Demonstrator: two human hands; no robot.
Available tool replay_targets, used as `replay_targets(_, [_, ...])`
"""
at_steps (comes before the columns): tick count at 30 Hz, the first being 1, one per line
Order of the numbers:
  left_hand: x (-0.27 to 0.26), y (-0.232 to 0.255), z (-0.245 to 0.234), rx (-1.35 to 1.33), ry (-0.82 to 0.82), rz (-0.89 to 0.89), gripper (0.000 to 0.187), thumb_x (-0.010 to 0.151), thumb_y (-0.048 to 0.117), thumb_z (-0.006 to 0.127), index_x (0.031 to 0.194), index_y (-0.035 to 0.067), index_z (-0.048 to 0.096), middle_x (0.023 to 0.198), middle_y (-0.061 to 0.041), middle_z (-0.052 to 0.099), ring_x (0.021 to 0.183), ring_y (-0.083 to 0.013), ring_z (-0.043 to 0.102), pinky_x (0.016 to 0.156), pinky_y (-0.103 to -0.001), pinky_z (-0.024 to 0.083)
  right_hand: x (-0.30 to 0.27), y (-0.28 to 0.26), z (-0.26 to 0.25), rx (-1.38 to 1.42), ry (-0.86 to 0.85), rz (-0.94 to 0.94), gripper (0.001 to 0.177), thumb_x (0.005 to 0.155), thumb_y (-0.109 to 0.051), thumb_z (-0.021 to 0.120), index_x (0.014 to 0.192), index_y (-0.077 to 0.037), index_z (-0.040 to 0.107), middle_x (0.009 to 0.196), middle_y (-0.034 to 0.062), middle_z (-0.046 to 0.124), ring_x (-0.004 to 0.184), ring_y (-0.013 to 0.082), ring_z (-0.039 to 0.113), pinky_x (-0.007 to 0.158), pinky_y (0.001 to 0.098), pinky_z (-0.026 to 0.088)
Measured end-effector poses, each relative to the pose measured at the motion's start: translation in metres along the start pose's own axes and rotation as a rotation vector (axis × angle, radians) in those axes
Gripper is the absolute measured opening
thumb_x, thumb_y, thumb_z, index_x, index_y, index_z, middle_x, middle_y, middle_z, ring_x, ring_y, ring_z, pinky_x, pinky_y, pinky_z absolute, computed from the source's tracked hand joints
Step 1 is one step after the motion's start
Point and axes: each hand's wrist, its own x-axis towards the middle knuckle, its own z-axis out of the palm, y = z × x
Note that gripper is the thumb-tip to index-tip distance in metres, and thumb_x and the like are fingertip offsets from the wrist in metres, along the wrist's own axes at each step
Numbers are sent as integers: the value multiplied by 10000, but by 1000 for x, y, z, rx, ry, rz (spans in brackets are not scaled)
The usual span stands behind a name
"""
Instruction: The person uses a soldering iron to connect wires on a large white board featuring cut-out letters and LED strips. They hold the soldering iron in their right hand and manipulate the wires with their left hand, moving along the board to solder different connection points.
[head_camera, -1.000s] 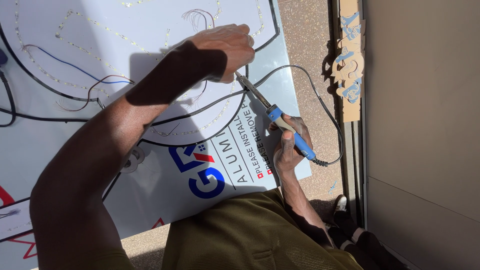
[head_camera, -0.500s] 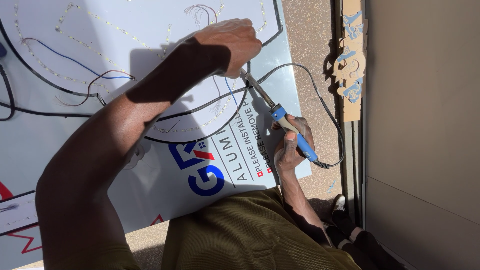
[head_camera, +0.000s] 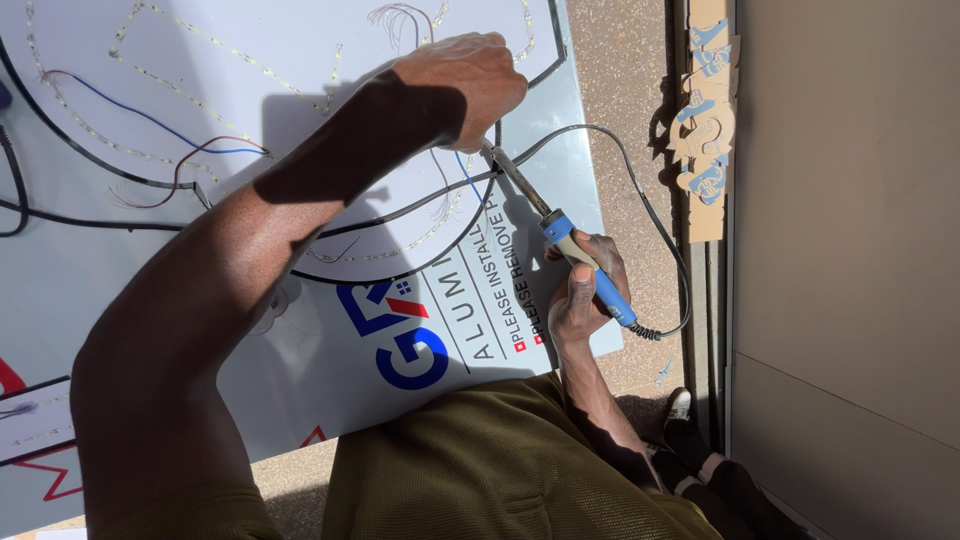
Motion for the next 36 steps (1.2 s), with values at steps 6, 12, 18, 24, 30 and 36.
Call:
replay_targets(6, [-3, 2, -4, -28, 15, -6, 184, 1007, 52, 831, 863, 6, 727, 753, -72, 633, 792, -215, 664, 651, -382, 637, -1, 2, 0, 41, 113, 17, 483, 1130, -488, 694, 1188, -10, 723, 1016, 143, 654, 719, 305, 675, 683, 390, 587])
replay_targets(12, [-3, 2, -2, -76, 51, -41, 76, 998, -29, 809, 968, -20, 740, 785, -94, 643, 702, -207, 631, 579, -363, 611, -2, 3, 0, 93, 184, 36, 470, 1121, -483, 725, 1191, -18, 718, 1007, 154, 636, 681, 302, 643, 659, 391, 591])
replay_targets(18, [-2, -1, 7, -125, 160, -2, 371, 966, -117, 755, 1315, -53, 647, 834, -113, 624, 744, -244, 603, 546, -421, 566, -4, 11, -4, 94, 220, 28, 475, 1103, -488, 731, 1170, -19, 733, 1041, 141, 647, 711, 296, 632, 650, 382, 571])
replay_targets(24, [-1, -5, 23, -103, 303, 14, 254, 992, -69, 773, 1215, -22, 661, 781, -49, 534, 737, -196, 499, 574, -373, 537, 3, 3, -1, 58, 275, 52, 513, 1100, -513, 697, 1165, -6, 732, 910, 138, 664, 669, 286, 645, 664, 369, 547])
replay_targets(30, [-25, -9, 25, -170, 466, 48, 590, 988, -148, 714, 1545, -22, 565, 930, -109, 693, 960, -285, 510, 825, -436, 521, 7, 1, -1, 95, 234, 26, 582, 1128, -584, 654, 1246, -18, 718, 926, 144, 653, 720, 246, 639, 653, 360, 566])
replay_targets(36, [-123, 14, 40, -425, 970, -5, 672, 1120, 145, 810, 1658, 80, 414, 1553, -181, 492, 1339, -414, 579, 960, -564, 581, 0, -9, -10, 128, 168, -31, 538, 1153, -558, 632, 1280, -43, 717, 1170, 128, 651, 728, 266, 672, 657, 358, 582])
